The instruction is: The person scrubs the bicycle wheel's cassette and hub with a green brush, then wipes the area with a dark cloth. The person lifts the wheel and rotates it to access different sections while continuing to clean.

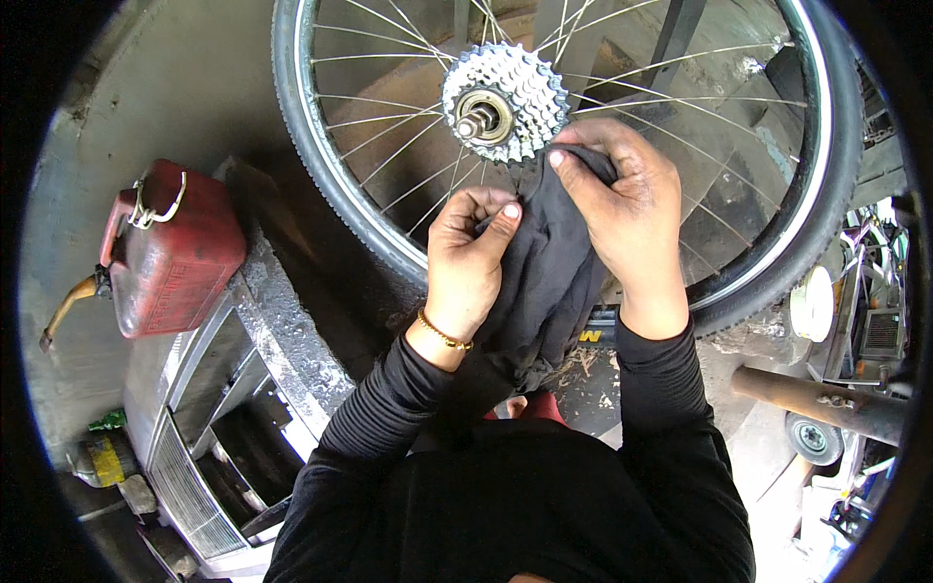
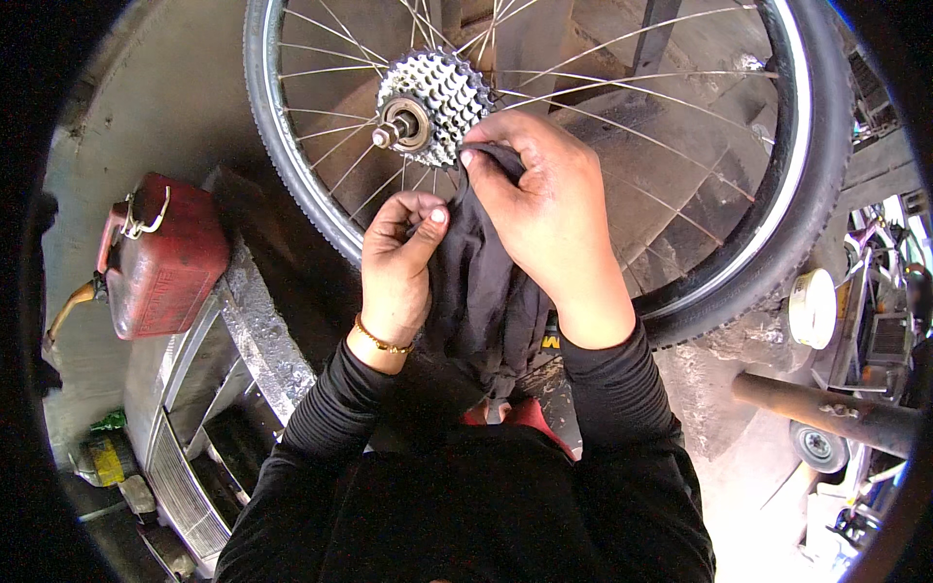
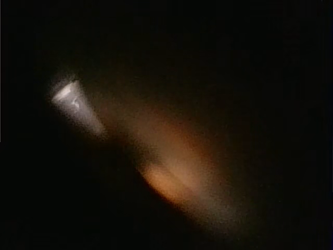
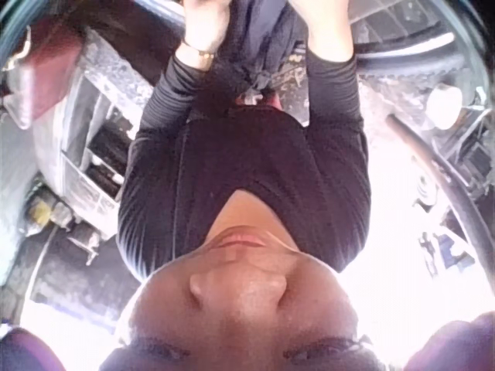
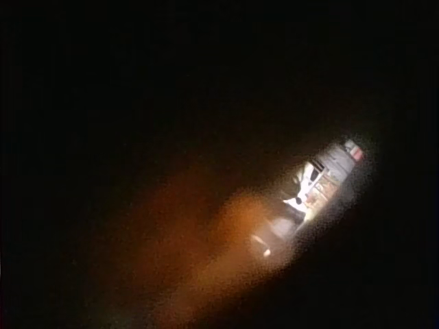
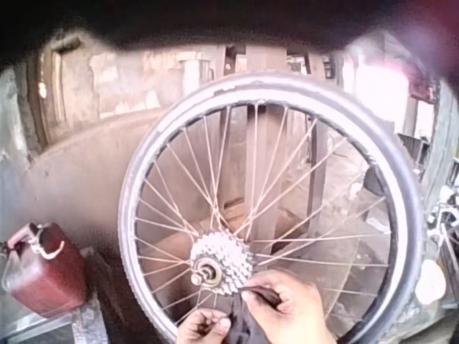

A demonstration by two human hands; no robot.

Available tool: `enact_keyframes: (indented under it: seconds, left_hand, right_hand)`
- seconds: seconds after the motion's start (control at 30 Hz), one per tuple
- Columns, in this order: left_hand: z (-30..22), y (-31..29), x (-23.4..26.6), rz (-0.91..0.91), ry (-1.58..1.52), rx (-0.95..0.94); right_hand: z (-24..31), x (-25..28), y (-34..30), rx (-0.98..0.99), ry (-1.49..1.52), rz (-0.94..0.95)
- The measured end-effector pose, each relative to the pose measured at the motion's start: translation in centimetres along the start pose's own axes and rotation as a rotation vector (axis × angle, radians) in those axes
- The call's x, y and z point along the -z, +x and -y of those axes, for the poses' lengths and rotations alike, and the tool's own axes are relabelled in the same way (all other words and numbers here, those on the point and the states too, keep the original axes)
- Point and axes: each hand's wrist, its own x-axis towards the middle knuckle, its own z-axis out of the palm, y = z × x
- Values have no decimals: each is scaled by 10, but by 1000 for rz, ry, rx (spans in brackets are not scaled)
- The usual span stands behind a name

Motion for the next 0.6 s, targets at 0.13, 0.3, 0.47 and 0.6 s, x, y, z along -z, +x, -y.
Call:
enact_keyframes:
  seconds: [0.13,0.3,0.47,0.6]
  left_hand:
    - [6,5,1,18,50,-9]
    - [7,15,2,-4,109,-88]
    - [15,19,-2,-97,147,-127]
    - [21,22,0,-112,137,-143]
  right_hand:
    - [-7,-4,11,68,-139,-30]
    - [1,-8,19,90,-290,-61]
    - [-5,-10,26,164,-348,-43]
    - [-7,-10,28,173,-338,-34]
